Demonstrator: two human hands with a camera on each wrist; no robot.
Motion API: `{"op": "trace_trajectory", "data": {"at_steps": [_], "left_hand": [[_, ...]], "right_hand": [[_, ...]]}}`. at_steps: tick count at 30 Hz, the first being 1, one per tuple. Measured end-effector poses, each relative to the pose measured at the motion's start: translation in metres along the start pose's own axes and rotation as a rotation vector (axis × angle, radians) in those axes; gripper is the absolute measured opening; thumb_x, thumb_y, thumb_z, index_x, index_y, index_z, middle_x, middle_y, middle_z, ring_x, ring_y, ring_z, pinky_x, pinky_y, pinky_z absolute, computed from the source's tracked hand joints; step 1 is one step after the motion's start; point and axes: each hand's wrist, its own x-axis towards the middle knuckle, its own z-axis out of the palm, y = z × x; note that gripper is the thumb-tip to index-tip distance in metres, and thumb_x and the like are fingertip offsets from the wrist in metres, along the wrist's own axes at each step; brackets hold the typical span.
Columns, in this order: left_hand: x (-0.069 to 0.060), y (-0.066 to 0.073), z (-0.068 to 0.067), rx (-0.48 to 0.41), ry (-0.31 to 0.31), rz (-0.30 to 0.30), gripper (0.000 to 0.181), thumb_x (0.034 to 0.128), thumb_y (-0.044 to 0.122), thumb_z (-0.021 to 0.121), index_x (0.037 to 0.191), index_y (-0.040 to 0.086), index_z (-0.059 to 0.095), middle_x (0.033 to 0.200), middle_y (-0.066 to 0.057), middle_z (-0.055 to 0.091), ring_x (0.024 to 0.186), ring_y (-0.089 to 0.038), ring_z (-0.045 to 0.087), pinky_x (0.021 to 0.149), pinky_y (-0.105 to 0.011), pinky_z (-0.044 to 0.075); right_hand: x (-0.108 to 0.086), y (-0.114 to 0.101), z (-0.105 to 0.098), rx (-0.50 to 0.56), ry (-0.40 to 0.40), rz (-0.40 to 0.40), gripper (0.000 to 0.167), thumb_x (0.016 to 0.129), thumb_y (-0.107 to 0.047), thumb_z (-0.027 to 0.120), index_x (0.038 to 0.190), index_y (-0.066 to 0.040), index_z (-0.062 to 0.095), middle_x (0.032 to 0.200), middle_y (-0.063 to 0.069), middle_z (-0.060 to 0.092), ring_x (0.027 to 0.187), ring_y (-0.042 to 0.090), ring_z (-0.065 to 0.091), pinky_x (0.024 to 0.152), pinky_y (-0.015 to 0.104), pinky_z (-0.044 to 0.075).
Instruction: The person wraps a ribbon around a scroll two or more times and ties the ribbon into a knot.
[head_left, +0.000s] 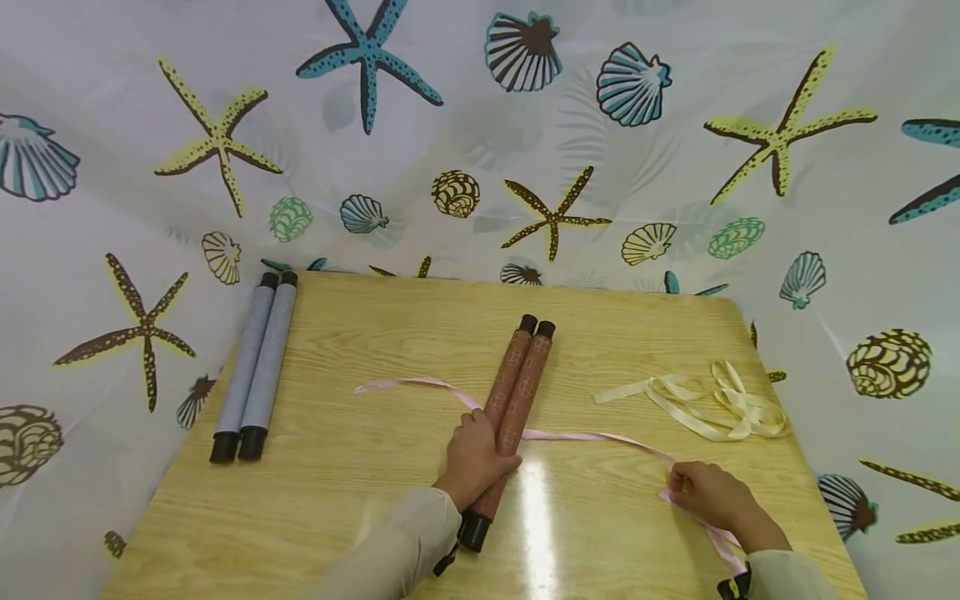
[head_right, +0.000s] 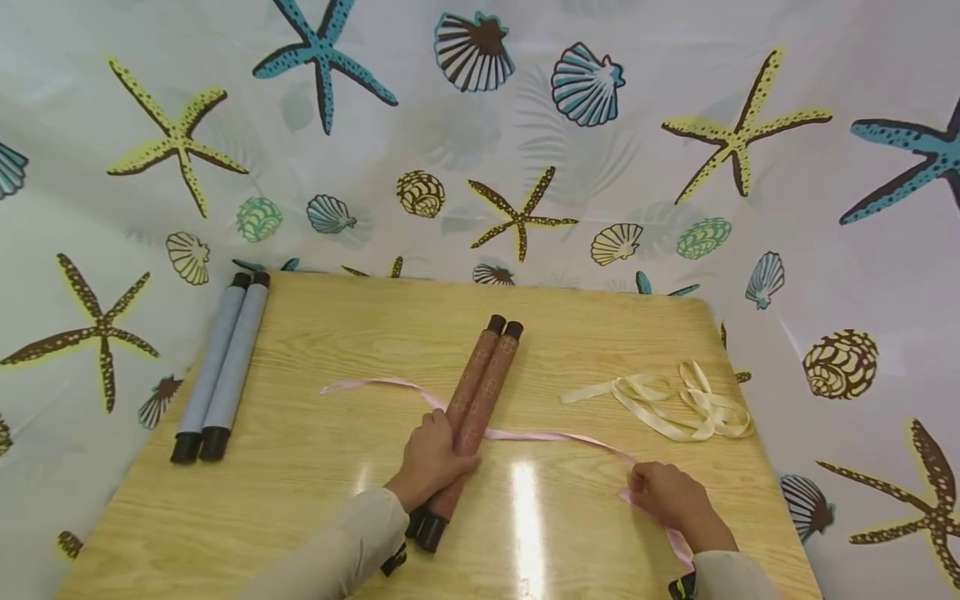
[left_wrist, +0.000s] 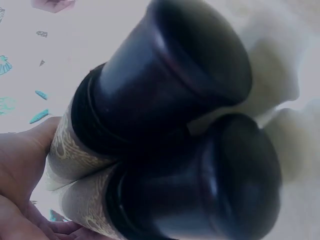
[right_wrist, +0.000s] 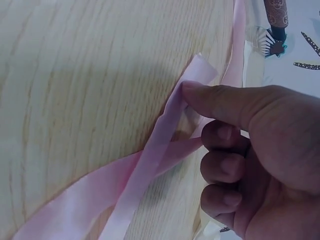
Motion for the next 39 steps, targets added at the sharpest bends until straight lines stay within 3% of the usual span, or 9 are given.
{"op": "trace_trajectory", "data": {"at_steps": [11, 17, 20, 23, 25, 29, 34, 39], "left_hand": [[-0.003, -0.001, 0.016, 0.071, -0.005, -0.011, 0.078, 0.0665, 0.040, 0.092, 0.113, -0.006, 0.049, 0.099, -0.021, 0.055, 0.083, -0.035, 0.060, 0.071, -0.047, 0.056], [-0.005, -0.002, 0.014, 0.286, 0.001, 0.030, 0.093, 0.0629, 0.069, 0.083, 0.111, -0.004, 0.053, 0.099, -0.018, 0.059, 0.085, -0.030, 0.060, 0.066, -0.038, 0.056], [-0.002, -0.007, 0.010, 0.315, 0.000, 0.056, 0.096, 0.0690, 0.081, 0.070, 0.111, -0.005, 0.056, 0.098, -0.019, 0.061, 0.083, -0.030, 0.061, 0.061, -0.038, 0.054], [0.009, -0.015, -0.001, 0.257, -0.019, 0.040, 0.087, 0.0807, 0.082, 0.055, 0.101, -0.003, 0.061, 0.089, -0.018, 0.063, 0.074, -0.030, 0.061, 0.055, -0.039, 0.051], [0.021, -0.023, -0.008, 0.211, -0.024, 0.015, 0.077, 0.0883, 0.077, 0.049, 0.081, 0.002, 0.062, 0.072, -0.013, 0.061, 0.062, -0.026, 0.058, 0.049, -0.036, 0.046], [0.047, -0.043, -0.020, 0.190, 0.001, -0.055, 0.067, 0.0981, 0.064, 0.045, 0.052, 0.015, 0.042, 0.049, 0.001, 0.039, 0.043, -0.014, 0.041, 0.041, -0.029, 0.030], [0.072, -0.063, -0.029, 0.138, 0.041, -0.137, 0.063, 0.0974, 0.053, 0.056, 0.051, 0.017, 0.033, 0.048, 0.004, 0.027, 0.042, -0.010, 0.025, 0.040, -0.027, 0.021], [0.085, -0.062, -0.034, 0.101, 0.055, -0.215, 0.047, 0.0925, 0.041, 0.067, 0.059, 0.013, 0.049, 0.054, -0.002, 0.047, 0.048, -0.016, 0.043, 0.046, -0.033, 0.036]], "right_hand": [[-0.002, 0.002, 0.005, 0.011, 0.028, -0.031, 0.009, 0.094, -0.018, 0.067, 0.095, -0.010, 0.064, 0.073, -0.004, 0.055, 0.059, 0.006, 0.045, 0.054, 0.024, 0.039], [-0.003, 0.002, 0.003, 0.007, 0.045, -0.052, 0.007, 0.094, -0.018, 0.066, 0.094, -0.012, 0.063, 0.071, -0.006, 0.056, 0.057, 0.003, 0.045, 0.053, 0.023, 0.039], [-0.004, 0.002, 0.002, 0.007, 0.047, -0.054, 0.008, 0.096, -0.018, 0.064, 0.093, -0.011, 0.062, 0.073, -0.005, 0.057, 0.059, 0.004, 0.044, 0.054, 0.023, 0.038], [-0.005, 0.000, 0.000, 0.017, 0.048, -0.047, 0.010, 0.096, -0.020, 0.064, 0.093, -0.011, 0.060, 0.078, -0.004, 0.057, 0.063, 0.003, 0.045, 0.056, 0.023, 0.040], [-0.006, -0.001, -0.001, 0.016, 0.061, -0.055, 0.012, 0.097, -0.022, 0.064, 0.093, -0.011, 0.060, 0.083, -0.003, 0.059, 0.066, 0.003, 0.046, 0.058, 0.023, 0.041], [-0.007, -0.002, -0.003, 0.066, 0.106, -0.052, 0.014, 0.097, -0.023, 0.063, 0.094, -0.010, 0.060, 0.089, -0.001, 0.064, 0.064, 0.002, 0.049, 0.057, 0.022, 0.043], [-0.008, 0.003, -0.004, 0.181, 0.146, -0.100, 0.014, 0.100, -0.021, 0.060, 0.098, -0.007, 0.059, 0.088, 0.003, 0.068, 0.064, 0.001, 0.055, 0.058, 0.022, 0.047], [-0.011, 0.006, -0.005, 0.284, 0.152, -0.127, 0.014, 0.102, -0.017, 0.057, 0.100, -0.004, 0.057, 0.079, 0.004, 0.068, 0.065, 0.004, 0.060, 0.059, 0.022, 0.048]]}}
